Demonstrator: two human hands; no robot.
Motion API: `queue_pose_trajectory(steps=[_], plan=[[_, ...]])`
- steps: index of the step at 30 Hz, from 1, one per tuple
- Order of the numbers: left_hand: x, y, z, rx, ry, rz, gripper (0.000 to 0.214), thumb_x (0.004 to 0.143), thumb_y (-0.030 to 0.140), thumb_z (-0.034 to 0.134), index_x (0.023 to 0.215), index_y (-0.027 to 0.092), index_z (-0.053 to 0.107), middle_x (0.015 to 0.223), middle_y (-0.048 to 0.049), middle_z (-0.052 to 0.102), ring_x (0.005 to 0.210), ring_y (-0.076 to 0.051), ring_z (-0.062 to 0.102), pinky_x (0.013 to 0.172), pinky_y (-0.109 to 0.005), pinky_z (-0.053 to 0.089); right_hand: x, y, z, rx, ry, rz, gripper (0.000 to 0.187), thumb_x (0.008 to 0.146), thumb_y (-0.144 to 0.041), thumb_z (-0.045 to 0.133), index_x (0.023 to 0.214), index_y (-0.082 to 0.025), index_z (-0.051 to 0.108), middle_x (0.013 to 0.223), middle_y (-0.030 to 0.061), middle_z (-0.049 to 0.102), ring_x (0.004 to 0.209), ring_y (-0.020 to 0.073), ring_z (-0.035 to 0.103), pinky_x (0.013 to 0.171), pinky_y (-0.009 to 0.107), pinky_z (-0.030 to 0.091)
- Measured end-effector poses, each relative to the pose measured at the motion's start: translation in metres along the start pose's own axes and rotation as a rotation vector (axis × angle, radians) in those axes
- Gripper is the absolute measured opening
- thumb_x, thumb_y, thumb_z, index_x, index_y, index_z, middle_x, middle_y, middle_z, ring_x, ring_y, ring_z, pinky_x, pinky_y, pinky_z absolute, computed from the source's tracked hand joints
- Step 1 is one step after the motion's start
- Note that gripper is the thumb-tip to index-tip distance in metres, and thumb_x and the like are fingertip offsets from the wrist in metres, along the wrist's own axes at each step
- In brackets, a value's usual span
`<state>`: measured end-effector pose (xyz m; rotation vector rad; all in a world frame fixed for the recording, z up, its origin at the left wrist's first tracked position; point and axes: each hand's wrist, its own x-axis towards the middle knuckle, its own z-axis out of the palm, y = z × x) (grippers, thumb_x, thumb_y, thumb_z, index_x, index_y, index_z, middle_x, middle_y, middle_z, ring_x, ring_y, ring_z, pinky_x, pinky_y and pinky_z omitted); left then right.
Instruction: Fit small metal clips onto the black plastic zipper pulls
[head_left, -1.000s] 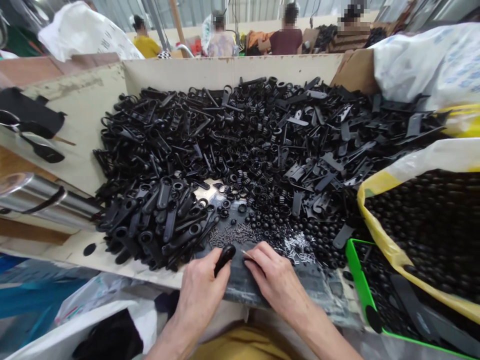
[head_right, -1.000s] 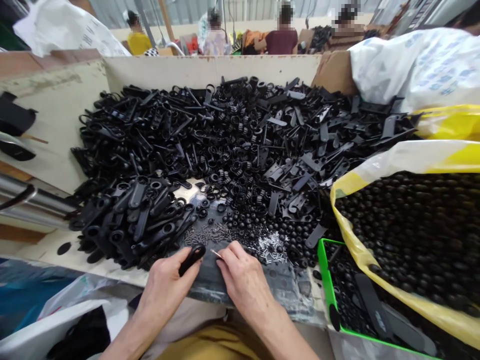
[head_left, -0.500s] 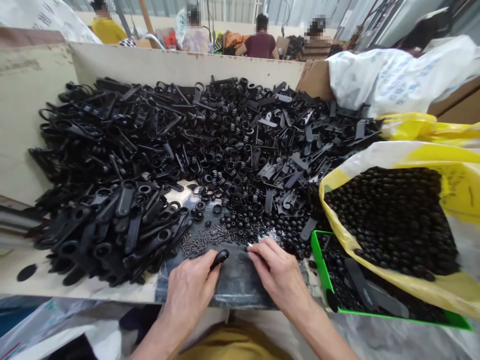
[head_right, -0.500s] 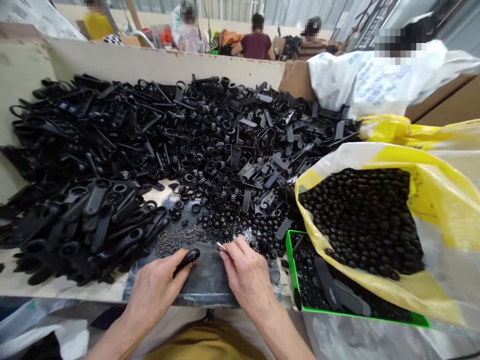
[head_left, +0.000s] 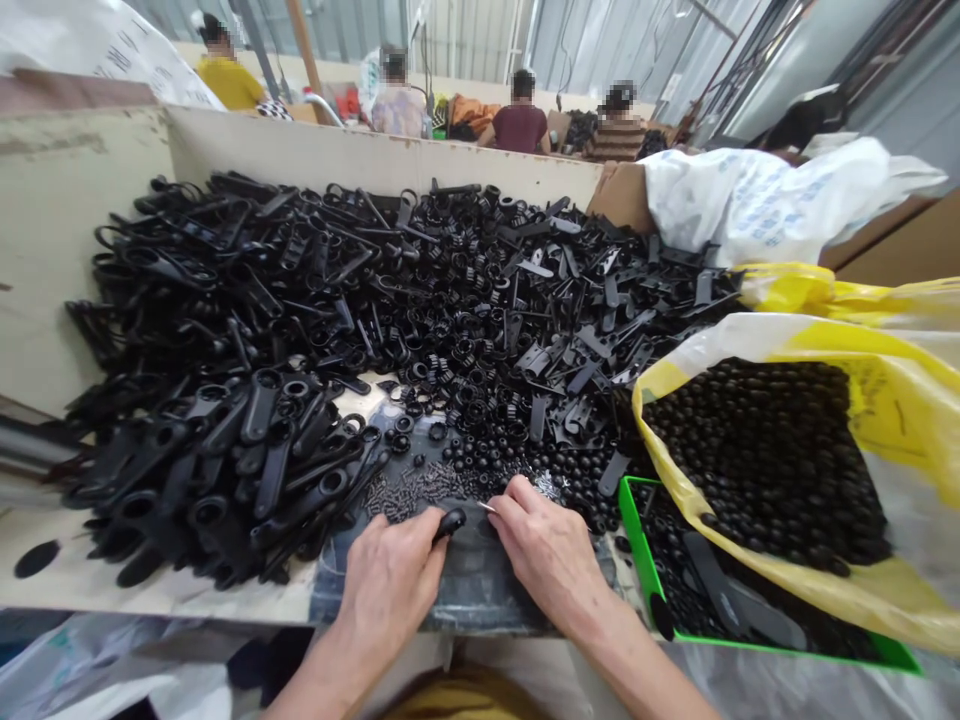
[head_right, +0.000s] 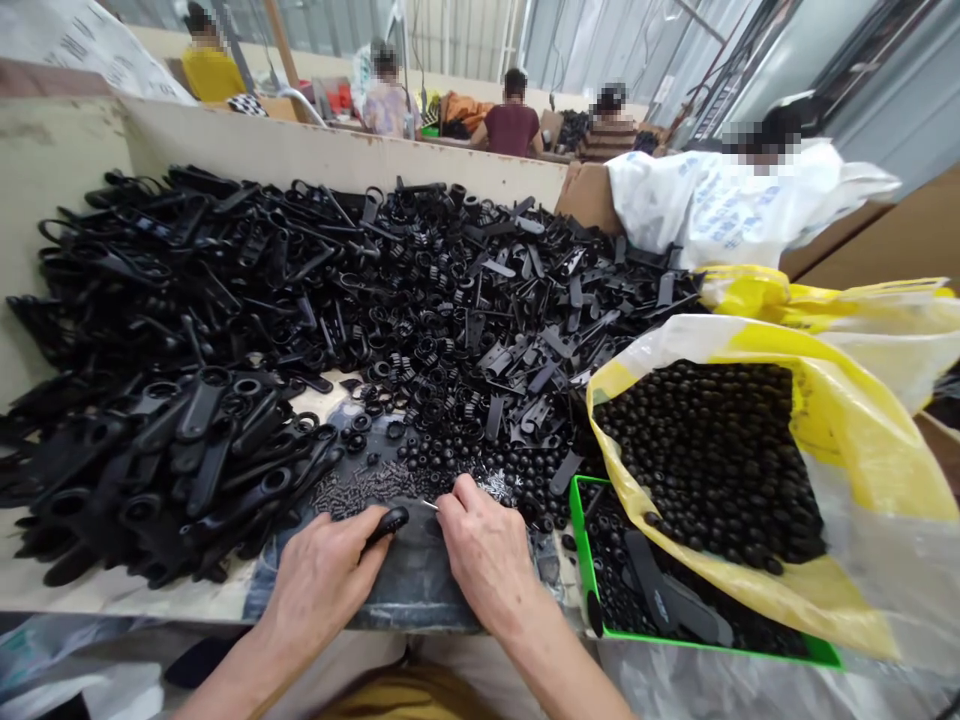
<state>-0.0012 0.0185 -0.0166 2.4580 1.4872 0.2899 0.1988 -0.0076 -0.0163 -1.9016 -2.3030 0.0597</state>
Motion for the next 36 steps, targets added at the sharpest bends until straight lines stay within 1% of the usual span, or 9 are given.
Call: queue_pose_trajectory(steps=[4,7,9,11,13,16,22,31,36], plan=[[-0.001,0.001,0.004,-0.076,0.015,-0.009,0.026,0.093,0.006,0.052,0.093,0.021,0.073,0.079,-0.0050,0.081,0.074,-0.028,0.077,0.078,-0.039,0.043,-0.001,0.001,0.007,0.052,0.097,-0.019,0.021,0.103,-0.014,0.054,0.089,-0.022,0.068,0.089,0.0032,0.065,0.067,0.0166,0.066,0.053,0.028,0.034],[-0.004,-0.001,0.002,-0.117,0.034,-0.034,0.024,0.093,0.009,0.052,0.090,0.022,0.072,0.078,-0.0031,0.080,0.071,-0.025,0.075,0.074,-0.035,0.043,-0.003,-0.002,0.003,0.318,0.200,-0.027,0.026,0.107,-0.018,0.046,0.093,-0.021,0.068,0.091,0.0049,0.065,0.073,0.0176,0.066,0.061,0.027,0.042],[-0.006,-0.002,-0.001,-0.351,0.040,-0.139,0.021,0.096,0.021,0.054,0.082,0.021,0.069,0.071,-0.0016,0.074,0.065,-0.021,0.068,0.065,-0.030,0.041,-0.006,-0.007,-0.005,0.608,0.226,-0.003,0.025,0.108,-0.023,0.048,0.096,-0.022,0.069,0.089,0.0033,0.065,0.076,0.0169,0.065,0.066,0.025,0.046],[-0.009,-0.001,-0.006,-0.740,0.034,-0.284,0.028,0.096,0.039,0.058,0.077,0.020,0.065,0.066,0.0007,0.064,0.059,-0.015,0.056,0.057,-0.025,0.036,-0.010,-0.014,-0.013,0.857,0.234,0.046,0.023,0.107,-0.028,0.053,0.093,-0.024,0.071,0.084,0.0009,0.064,0.074,0.0160,0.063,0.066,0.024,0.046],[-0.011,0.003,-0.010,-1.089,0.012,-0.398,0.038,0.090,0.055,0.066,0.078,0.018,0.065,0.064,0.0033,0.054,0.055,-0.011,0.043,0.051,-0.022,0.030,-0.013,-0.023,-0.017,1.014,0.260,0.102,0.025,0.105,-0.033,0.057,0.088,-0.024,0.073,0.080,-0.0002,0.064,0.073,0.0160,0.061,0.064,0.024,0.045],[-0.014,0.011,-0.014,-1.356,-0.033,-0.526,0.051,0.077,0.067,0.077,0.086,0.017,0.069,0.060,0.0077,0.042,0.051,-0.007,0.028,0.047,-0.019,0.022,-0.012,-0.032,-0.015,1.145,0.306,0.168,0.027,0.103,-0.039,0.060,0.087,-0.024,0.075,0.078,0.0001,0.065,0.071,0.0162,0.059,0.062,0.024,0.044],[-0.015,0.018,-0.008,-1.457,-0.046,-0.558,0.056,0.069,0.071,0.083,0.078,0.018,0.066,0.053,0.0118,0.032,0.047,-0.004,0.014,0.042,-0.018,0.012,-0.009,-0.037,-0.006,1.185,0.321,0.172,0.027,0.101,-0.040,0.064,0.087,-0.023,0.079,0.074,0.0004,0.064,0.069,0.0164,0.058,0.061,0.025,0.043],[-0.015,0.023,-0.016,-1.484,-0.080,-0.606,0.060,0.065,0.071,0.085,0.079,0.017,0.063,0.053,0.0126,0.033,0.048,-0.004,0.017,0.043,-0.019,0.012,-0.011,-0.038,-0.006,1.113,0.384,0.108,0.024,0.101,-0.033,0.064,0.086,-0.024,0.079,0.072,-0.0001,0.063,0.067,0.0164,0.059,0.060,0.024,0.045],[-0.017,0.025,-0.014,-1.536,-0.112,-0.616,0.047,0.075,0.059,0.084,0.084,0.017,0.065,0.049,0.0130,0.035,0.045,-0.005,0.018,0.044,-0.020,0.012,-0.013,-0.035,-0.006,1.094,0.370,0.108,0.022,0.100,-0.030,0.064,0.086,-0.023,0.079,0.071,-0.0004,0.062,0.065,0.0155,0.058,0.058,0.024,0.044]])
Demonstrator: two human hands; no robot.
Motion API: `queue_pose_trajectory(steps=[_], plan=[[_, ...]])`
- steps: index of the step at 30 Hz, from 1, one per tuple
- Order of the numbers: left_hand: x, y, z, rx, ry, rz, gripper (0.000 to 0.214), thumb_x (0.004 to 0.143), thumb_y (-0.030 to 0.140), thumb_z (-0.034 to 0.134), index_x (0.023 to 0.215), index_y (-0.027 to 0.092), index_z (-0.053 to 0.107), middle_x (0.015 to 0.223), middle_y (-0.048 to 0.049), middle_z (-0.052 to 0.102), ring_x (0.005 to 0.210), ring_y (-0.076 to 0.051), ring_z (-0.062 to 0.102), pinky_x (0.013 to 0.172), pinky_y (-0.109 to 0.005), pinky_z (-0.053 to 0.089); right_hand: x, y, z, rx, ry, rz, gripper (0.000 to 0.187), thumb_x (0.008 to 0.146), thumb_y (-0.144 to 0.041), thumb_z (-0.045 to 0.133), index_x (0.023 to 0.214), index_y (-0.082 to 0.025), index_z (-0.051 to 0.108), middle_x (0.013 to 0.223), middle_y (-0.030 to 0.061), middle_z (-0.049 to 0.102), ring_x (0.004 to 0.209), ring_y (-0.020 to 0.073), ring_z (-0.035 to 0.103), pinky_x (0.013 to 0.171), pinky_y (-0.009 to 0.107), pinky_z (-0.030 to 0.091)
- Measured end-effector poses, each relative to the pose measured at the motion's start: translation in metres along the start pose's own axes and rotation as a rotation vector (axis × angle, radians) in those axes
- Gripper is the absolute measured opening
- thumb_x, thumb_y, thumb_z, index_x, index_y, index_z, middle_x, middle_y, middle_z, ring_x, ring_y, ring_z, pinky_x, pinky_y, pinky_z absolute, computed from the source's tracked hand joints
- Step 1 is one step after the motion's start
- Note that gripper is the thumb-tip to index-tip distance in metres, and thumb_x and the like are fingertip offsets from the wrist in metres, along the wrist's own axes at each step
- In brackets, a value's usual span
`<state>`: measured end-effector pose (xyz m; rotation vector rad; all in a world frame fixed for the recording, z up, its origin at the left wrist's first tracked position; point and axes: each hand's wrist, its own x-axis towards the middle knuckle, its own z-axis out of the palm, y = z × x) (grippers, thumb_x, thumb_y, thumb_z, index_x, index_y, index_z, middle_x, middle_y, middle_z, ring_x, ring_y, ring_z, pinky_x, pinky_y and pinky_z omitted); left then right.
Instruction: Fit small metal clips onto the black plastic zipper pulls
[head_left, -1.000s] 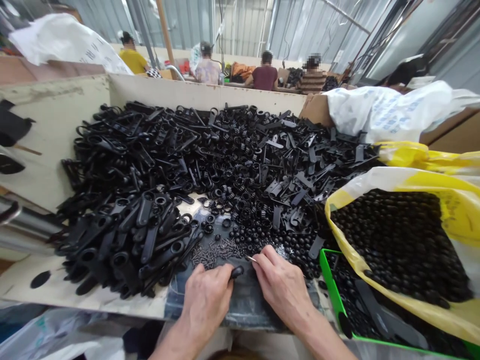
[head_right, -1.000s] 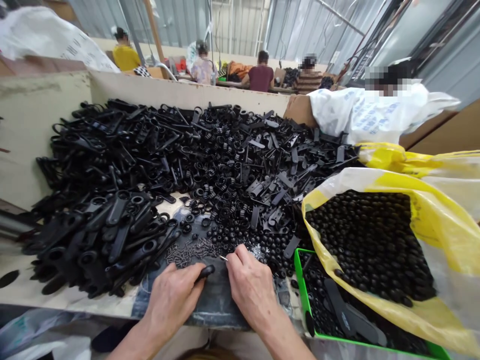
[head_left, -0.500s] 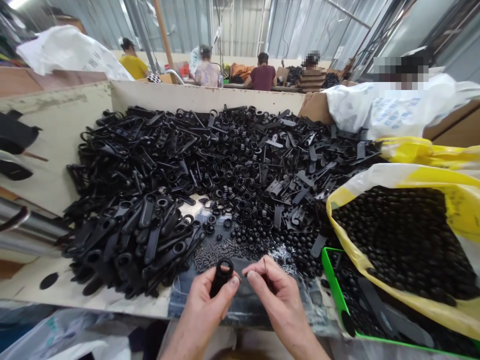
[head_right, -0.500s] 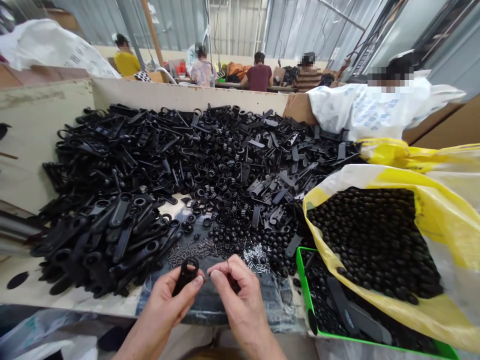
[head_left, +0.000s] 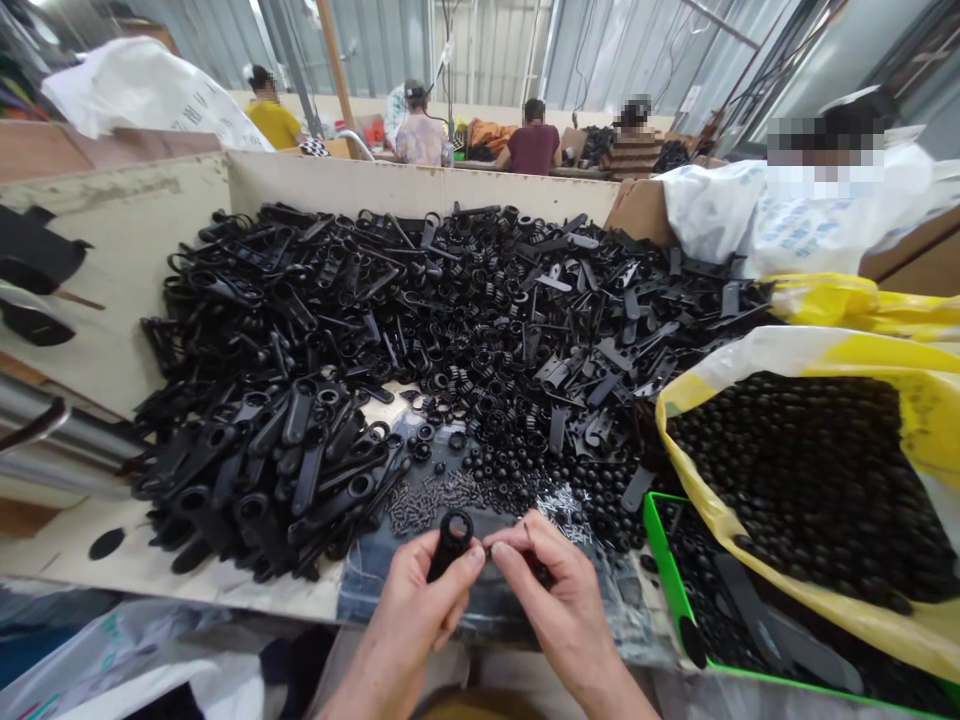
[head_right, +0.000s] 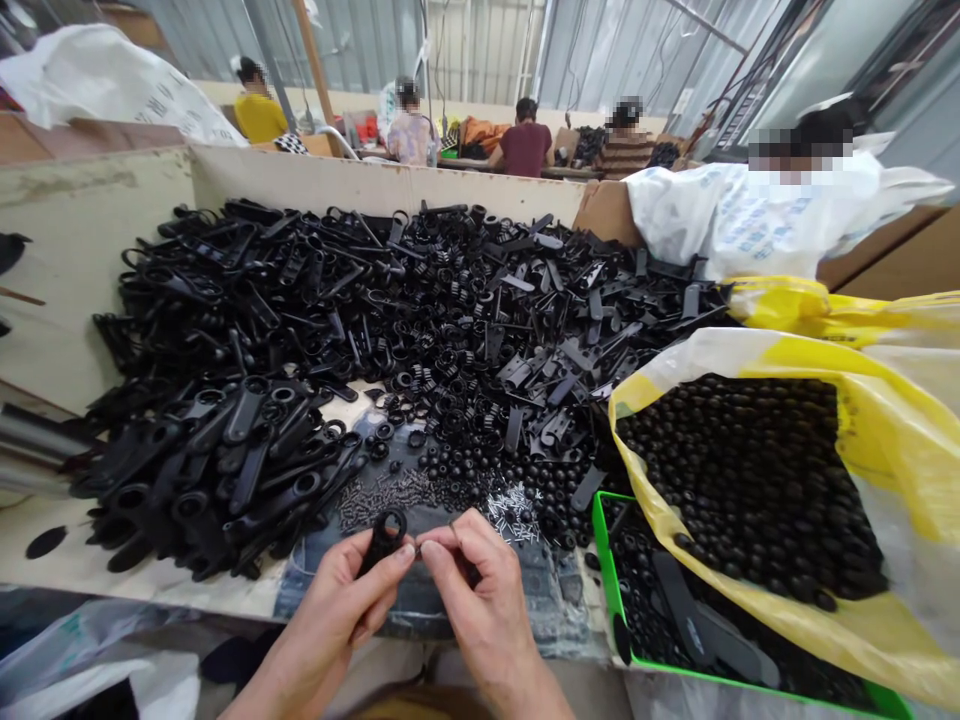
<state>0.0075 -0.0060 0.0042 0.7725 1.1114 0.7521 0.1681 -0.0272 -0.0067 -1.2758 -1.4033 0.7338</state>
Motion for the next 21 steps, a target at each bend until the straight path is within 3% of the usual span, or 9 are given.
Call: queue_pose_trajectory(steps=[11,15,21], plan=[[0.001,0.004,0.019,-0.091,-0.032,-0.058,0.047,0.064,0.055,0.088,0.073,0.018,0.060,0.047,0.0135,0.036,0.043,-0.003,0.015,0.041,-0.021,0.008,-0.012,0.003,-0.004,0.127,0.059,0.188,0.028,0.095,-0.045,0.071,0.083,-0.020,0.075,0.070,0.0001,0.068,0.057,0.0139,0.057,0.053,0.021,0.046],[0.003,0.004,0.024,-0.168,-0.056,-0.131,0.043,0.065,0.048,0.089,0.075,0.018,0.061,0.045,0.0133,0.037,0.042,-0.002,0.016,0.042,-0.021,0.009,-0.013,0.002,-0.011,0.050,0.093,0.097,0.023,0.096,-0.037,0.070,0.082,-0.021,0.078,0.069,0.0006,0.068,0.060,0.0152,0.061,0.055,0.022,0.049],[0.005,0.004,0.030,-0.330,-0.052,-0.277,0.048,0.054,0.041,0.096,0.076,0.019,0.058,0.040,0.0143,0.039,0.037,-0.001,0.018,0.044,-0.021,0.010,-0.015,0.004,-0.024,0.000,0.078,-0.056,0.015,0.095,-0.022,0.069,0.100,-0.024,0.084,0.074,0.0020,0.071,0.063,0.0160,0.064,0.056,0.024,0.050]])
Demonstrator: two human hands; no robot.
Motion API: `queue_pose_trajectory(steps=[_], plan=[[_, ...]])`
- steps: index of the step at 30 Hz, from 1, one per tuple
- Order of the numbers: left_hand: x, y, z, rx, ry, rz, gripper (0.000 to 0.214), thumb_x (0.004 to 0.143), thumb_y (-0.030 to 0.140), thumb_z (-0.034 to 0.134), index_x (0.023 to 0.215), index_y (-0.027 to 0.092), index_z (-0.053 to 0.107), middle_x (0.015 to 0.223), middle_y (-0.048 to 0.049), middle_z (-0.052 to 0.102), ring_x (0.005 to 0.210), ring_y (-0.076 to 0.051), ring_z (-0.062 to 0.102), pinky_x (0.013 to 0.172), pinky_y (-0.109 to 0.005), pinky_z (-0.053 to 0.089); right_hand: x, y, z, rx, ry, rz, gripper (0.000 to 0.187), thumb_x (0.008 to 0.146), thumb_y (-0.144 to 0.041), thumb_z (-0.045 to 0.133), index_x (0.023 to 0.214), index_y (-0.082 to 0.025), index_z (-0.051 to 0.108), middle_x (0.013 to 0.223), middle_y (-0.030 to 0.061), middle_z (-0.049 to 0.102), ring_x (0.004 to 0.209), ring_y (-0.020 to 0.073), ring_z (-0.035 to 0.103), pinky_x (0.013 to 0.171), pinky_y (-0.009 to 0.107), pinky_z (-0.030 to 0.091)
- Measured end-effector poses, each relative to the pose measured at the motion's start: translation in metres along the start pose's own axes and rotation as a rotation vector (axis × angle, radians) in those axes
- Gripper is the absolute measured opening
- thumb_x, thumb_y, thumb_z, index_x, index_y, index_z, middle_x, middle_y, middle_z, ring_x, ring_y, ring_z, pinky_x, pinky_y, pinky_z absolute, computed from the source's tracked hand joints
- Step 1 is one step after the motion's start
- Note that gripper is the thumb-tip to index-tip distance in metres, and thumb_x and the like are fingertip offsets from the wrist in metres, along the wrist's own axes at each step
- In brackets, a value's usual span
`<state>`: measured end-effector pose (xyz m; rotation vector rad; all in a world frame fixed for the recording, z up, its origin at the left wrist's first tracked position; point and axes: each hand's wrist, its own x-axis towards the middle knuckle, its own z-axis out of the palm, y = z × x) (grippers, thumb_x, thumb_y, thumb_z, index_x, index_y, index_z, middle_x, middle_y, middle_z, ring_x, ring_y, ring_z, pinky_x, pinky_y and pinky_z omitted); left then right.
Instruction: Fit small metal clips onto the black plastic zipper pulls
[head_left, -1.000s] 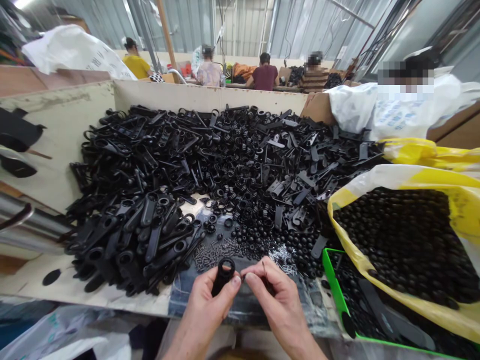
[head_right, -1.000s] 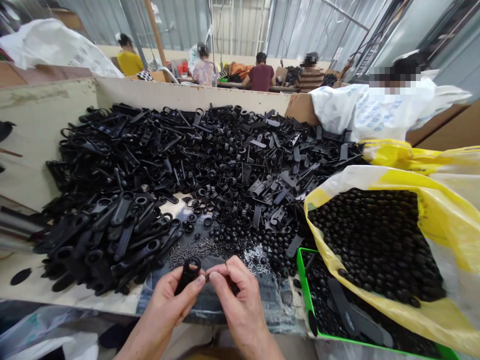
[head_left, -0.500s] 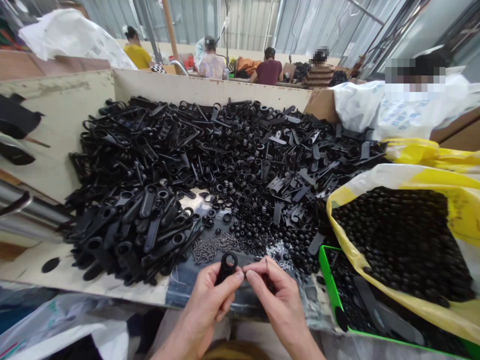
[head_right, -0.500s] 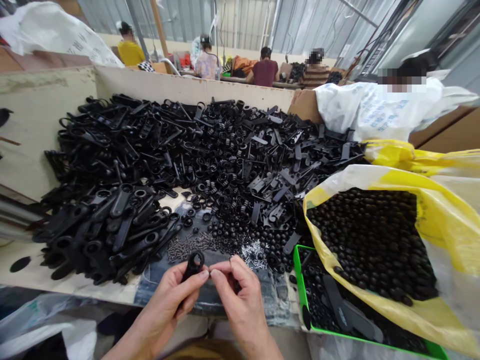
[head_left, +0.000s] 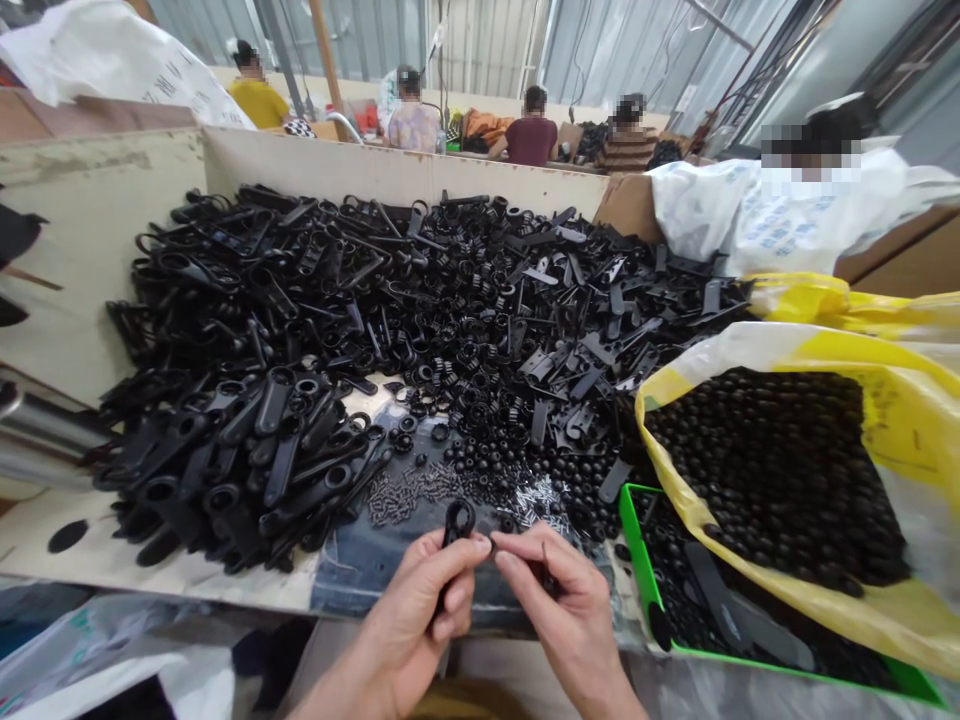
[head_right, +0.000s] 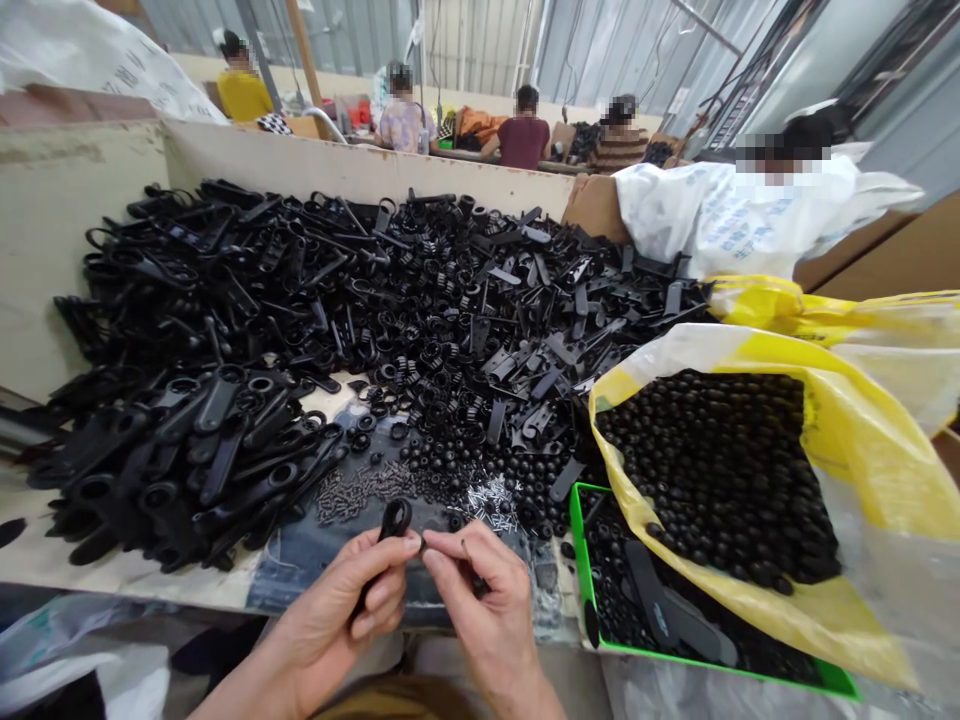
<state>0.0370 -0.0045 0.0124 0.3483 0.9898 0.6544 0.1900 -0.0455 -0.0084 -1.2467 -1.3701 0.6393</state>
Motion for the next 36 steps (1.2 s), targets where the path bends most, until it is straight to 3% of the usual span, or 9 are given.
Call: queue_pose_trajectory(steps=[7,11,16,19,24,32,36], plan=[[0.002,-0.005,0.005,0.023,0.010,-0.022,0.049,0.054,0.042,0.096,0.074,0.020,0.057,0.040,0.0134,0.043,0.036,-0.001,0.020,0.044,-0.021,0.010,-0.003,0.005,-0.007,-0.075,-0.014,-0.048,0.014,0.092,-0.016,0.073,0.100,-0.022,0.083,0.070,-0.0005,0.066,0.055,0.0134,0.055,0.049,0.024,0.041],[-0.001,-0.004,0.007,0.063,-0.001,-0.021,0.043,0.060,0.042,0.091,0.075,0.020,0.058,0.043,0.0120,0.045,0.038,-0.002,0.022,0.045,-0.022,0.013,-0.003,0.005,-0.012,-0.106,-0.011,-0.056,0.013,0.092,-0.017,0.073,0.100,-0.022,0.082,0.069,-0.0011,0.065,0.053,0.0127,0.053,0.047,0.023,0.041],[-0.014,0.003,0.003,0.113,-0.120,-0.054,0.038,0.065,0.031,0.075,0.100,0.018,0.065,0.061,0.0047,0.062,0.047,-0.006,0.042,0.051,-0.022,0.028,-0.003,0.003,-0.018,-0.150,0.009,-0.035,0.013,0.091,-0.017,0.072,0.099,-0.023,0.081,0.069,-0.0018,0.063,0.052,0.0129,0.053,0.047,0.023,0.043],[-0.019,0.004,-0.003,0.219,-0.154,-0.014,0.046,0.067,0.028,0.073,0.112,0.020,0.062,0.071,0.0032,0.065,0.052,-0.007,0.045,0.053,-0.024,0.030,-0.002,0.002,-0.017,-0.160,-0.051,-0.070,0.011,0.092,-0.019,0.073,0.099,-0.023,0.080,0.072,-0.0009,0.066,0.050,0.0124,0.053,0.045,0.024,0.043],[-0.021,-0.004,-0.013,0.353,-0.136,0.080,0.035,0.076,0.032,0.069,0.107,0.018,0.061,0.076,0.0032,0.061,0.056,-0.008,0.047,0.056,-0.025,0.033,0.000,0.001,-0.008,-0.171,-0.119,-0.141,0.011,0.093,-0.017,0.070,0.100,-0.021,0.078,0.075,0.0008,0.069,0.054,0.0134,0.055,0.049,0.025,0.046],[-0.022,-0.007,-0.015,0.639,-0.101,0.147,0.045,0.083,0.034,0.059,0.123,0.015,0.059,0.080,0.0024,0.059,0.059,-0.011,0.048,0.058,-0.028,0.038,-0.005,0.003,0.004,-0.190,-0.140,-0.089,0.013,0.096,-0.017,0.068,0.105,-0.021,0.076,0.074,-0.0015,0.062,0.052,0.0123,0.051,0.050,0.025,0.043],[-0.023,-0.010,-0.021,0.735,-0.056,0.208,0.043,0.088,0.031,0.054,0.129,0.019,0.059,0.083,0.0012,0.061,0.064,-0.014,0.053,0.064,-0.029,0.044,-0.007,0.000,0.006,-0.200,-0.146,-0.064,0.010,0.097,-0.017,0.067,0.103,-0.020,0.075,0.075,-0.0015,0.062,0.052,0.0116,0.049,0.048,0.025,0.041]])
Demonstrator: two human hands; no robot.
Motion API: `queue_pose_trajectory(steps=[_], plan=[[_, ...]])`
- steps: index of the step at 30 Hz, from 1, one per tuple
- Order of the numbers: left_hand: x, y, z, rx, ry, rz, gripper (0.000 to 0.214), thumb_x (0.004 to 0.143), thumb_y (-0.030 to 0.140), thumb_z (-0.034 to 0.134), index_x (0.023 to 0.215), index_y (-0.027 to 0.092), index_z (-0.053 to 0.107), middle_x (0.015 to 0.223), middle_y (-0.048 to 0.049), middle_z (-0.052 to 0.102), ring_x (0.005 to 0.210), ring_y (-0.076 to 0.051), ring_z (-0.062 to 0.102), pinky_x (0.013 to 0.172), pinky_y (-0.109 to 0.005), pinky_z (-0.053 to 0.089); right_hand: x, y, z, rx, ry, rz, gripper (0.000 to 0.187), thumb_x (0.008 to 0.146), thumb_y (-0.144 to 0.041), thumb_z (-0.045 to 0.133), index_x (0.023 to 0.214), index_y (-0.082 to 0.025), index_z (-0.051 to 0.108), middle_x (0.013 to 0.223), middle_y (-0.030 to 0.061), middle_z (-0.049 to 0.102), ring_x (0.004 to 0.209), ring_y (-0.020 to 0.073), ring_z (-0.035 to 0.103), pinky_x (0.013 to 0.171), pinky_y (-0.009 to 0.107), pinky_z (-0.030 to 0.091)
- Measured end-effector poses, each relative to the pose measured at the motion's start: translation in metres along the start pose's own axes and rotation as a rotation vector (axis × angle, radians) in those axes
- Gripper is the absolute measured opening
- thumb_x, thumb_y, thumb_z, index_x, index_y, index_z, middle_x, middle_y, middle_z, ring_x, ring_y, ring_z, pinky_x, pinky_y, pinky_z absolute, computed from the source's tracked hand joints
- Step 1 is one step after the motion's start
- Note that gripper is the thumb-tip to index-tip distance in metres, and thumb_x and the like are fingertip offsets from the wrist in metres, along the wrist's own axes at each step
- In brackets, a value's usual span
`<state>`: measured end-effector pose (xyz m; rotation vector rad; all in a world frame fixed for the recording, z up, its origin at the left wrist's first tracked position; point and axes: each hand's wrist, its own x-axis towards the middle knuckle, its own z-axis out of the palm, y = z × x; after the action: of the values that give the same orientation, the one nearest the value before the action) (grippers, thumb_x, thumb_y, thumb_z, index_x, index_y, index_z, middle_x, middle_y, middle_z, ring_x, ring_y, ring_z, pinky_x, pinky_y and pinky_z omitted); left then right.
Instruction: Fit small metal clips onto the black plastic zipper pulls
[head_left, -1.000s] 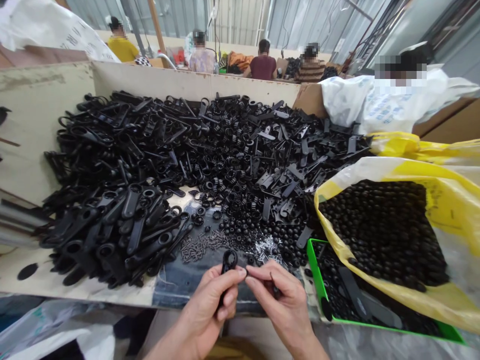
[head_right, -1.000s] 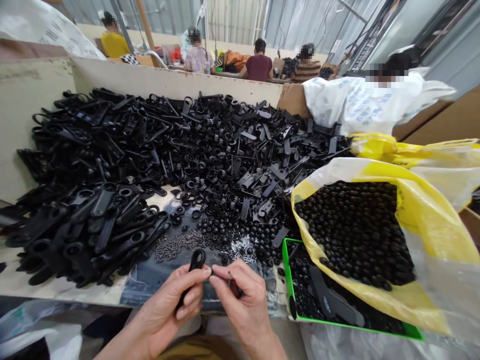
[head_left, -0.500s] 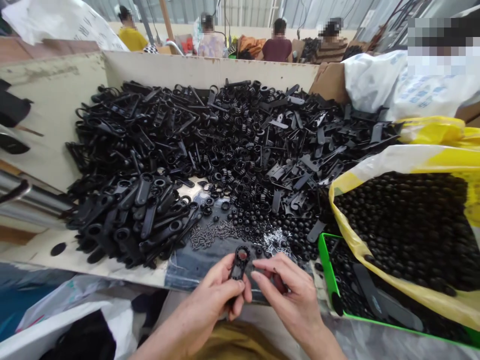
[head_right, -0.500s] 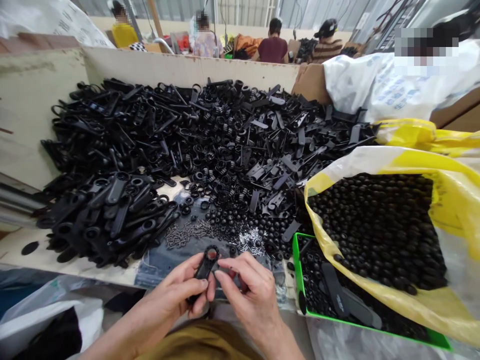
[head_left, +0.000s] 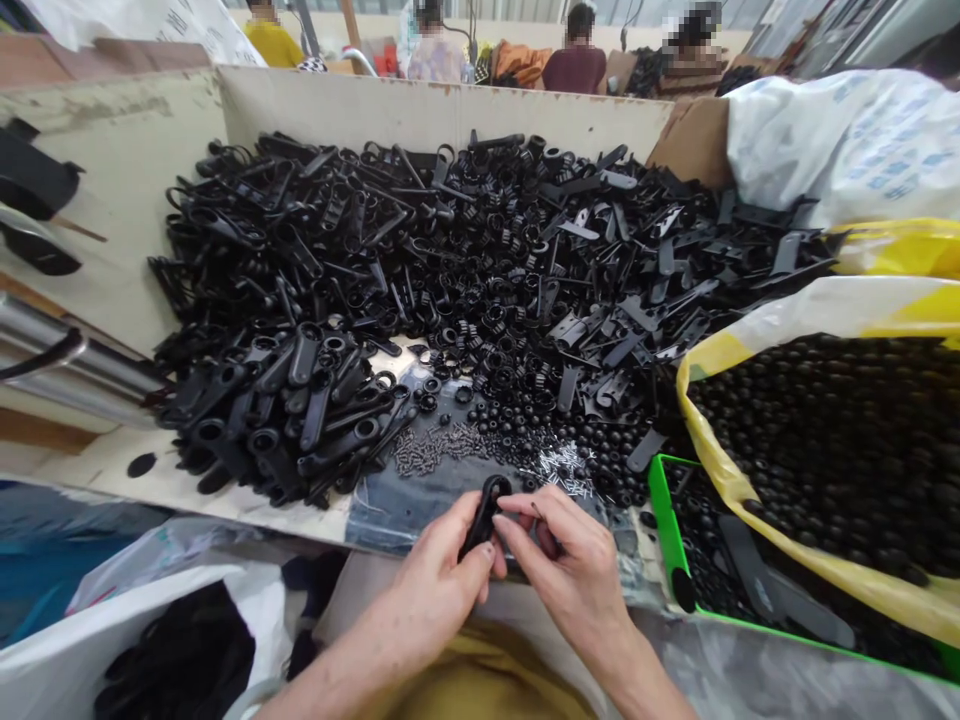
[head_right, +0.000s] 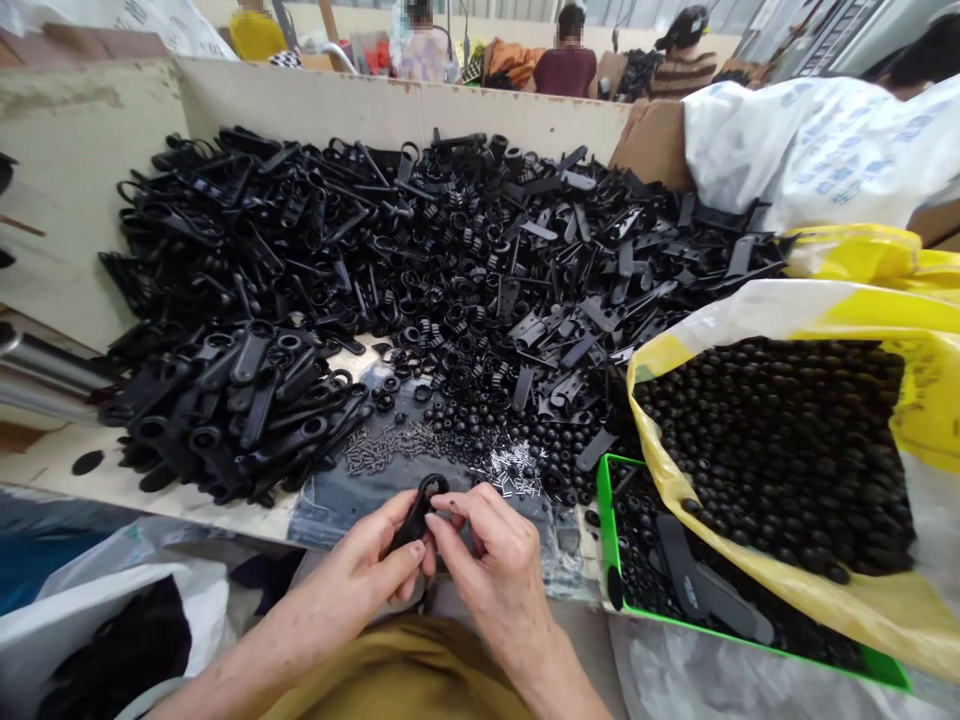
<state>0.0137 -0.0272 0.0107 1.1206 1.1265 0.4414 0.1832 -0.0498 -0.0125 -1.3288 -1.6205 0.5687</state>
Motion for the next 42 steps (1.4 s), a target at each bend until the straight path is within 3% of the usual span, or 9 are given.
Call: queue_pose_trajectory(steps=[5,11,17,20,24,28,33,42], plan=[[-0.004,-0.006,-0.003,0.185,0.061,0.041,0.035,0.093,0.027,0.051,0.125,0.024,0.062,0.088,-0.0002,0.064,0.074,-0.016,0.056,0.070,-0.029,0.045,-0.003,-0.006,0.005,0.027,0.007,0.032,0.013,0.099,-0.016,0.064,0.090,-0.020,0.072,0.074,-0.0018,0.060,0.056,0.0116,0.050,0.051,0.024,0.040],[-0.006,-0.006,-0.003,0.227,0.074,0.060,0.035,0.094,0.025,0.047,0.126,0.025,0.060,0.091,-0.0002,0.065,0.068,-0.016,0.052,0.068,-0.029,0.043,-0.008,-0.010,0.015,0.060,0.025,0.075,0.021,0.101,-0.016,0.061,0.083,-0.021,0.072,0.070,-0.0027,0.059,0.056,0.0117,0.052,0.052,0.023,0.040],[0.000,-0.004,-0.010,0.230,0.111,0.116,0.017,0.099,0.034,0.045,0.101,0.022,0.058,0.072,0.0038,0.059,0.061,-0.014,0.050,0.063,-0.028,0.039,-0.012,-0.010,0.021,-0.064,-0.043,-0.004,0.020,0.104,-0.014,0.055,0.112,-0.018,0.073,0.078,0.0003,0.067,0.063,0.0135,0.062,0.060,0.024,0.047],[0.004,-0.009,-0.016,0.268,0.133,0.151,0.025,0.102,0.040,0.043,0.087,0.023,0.054,0.063,0.0058,0.053,0.060,-0.014,0.050,0.063,-0.028,0.038,-0.011,-0.011,0.020,-0.190,-0.091,-0.086,0.024,0.107,-0.017,0.050,0.116,-0.017,0.073,0.082,0.0037,0.072,0.069,0.0159,0.068,0.066,0.025,0.050],[0.007,-0.020,-0.021,0.216,0.138,0.140,0.029,0.102,0.044,0.042,0.097,0.020,0.058,0.063,0.0067,0.050,0.059,-0.014,0.047,0.060,-0.027,0.037,-0.007,-0.017,0.012,-0.310,-0.205,-0.125,0.031,0.110,-0.028,0.046,0.126,-0.018,0.071,0.086,0.0056,0.074,0.069,0.0186,0.070,0.064,0.028,0.051],[0.008,-0.026,-0.023,0.166,0.124,0.135,0.033,0.102,0.047,0.042,0.106,0.019,0.059,0.061,0.0078,0.048,0.058,-0.014,0.044,0.059,-0.027,0.034,-0.006,-0.018,-0.001,-0.243,-0.295,-0.067,0.037,0.112,-0.025,0.034,0.137,-0.019,0.060,0.107,0.0076,0.078,0.085,0.0188,0.076,0.075,0.028,0.056],[0.008,-0.027,-0.025,0.159,0.111,0.131,0.030,0.103,0.047,0.042,0.097,0.020,0.056,0.062,0.0075,0.048,0.058,-0.013,0.042,0.058,-0.027,0.031,-0.010,-0.011,-0.001,-0.211,-0.252,-0.003,0.026,0.111,-0.021,0.035,0.117,-0.019,0.061,0.091,0.0037,0.076,0.074,0.0170,0.076,0.065,0.026,0.053],[0.008,-0.026,-0.025,0.190,0.110,0.126,0.030,0.103,0.046,0.042,0.101,0.020,0.057,0.062,0.0071,0.048,0.060,-0.014,0.044,0.062,-0.028,0.034,-0.005,-0.010,0.014,-0.238,-0.312,0.014,0.030,0.112,-0.022,0.034,0.115,-0.021,0.063,0.095,0.0042,0.078,0.075,0.0178,0.076,0.066,0.026,0.051]])
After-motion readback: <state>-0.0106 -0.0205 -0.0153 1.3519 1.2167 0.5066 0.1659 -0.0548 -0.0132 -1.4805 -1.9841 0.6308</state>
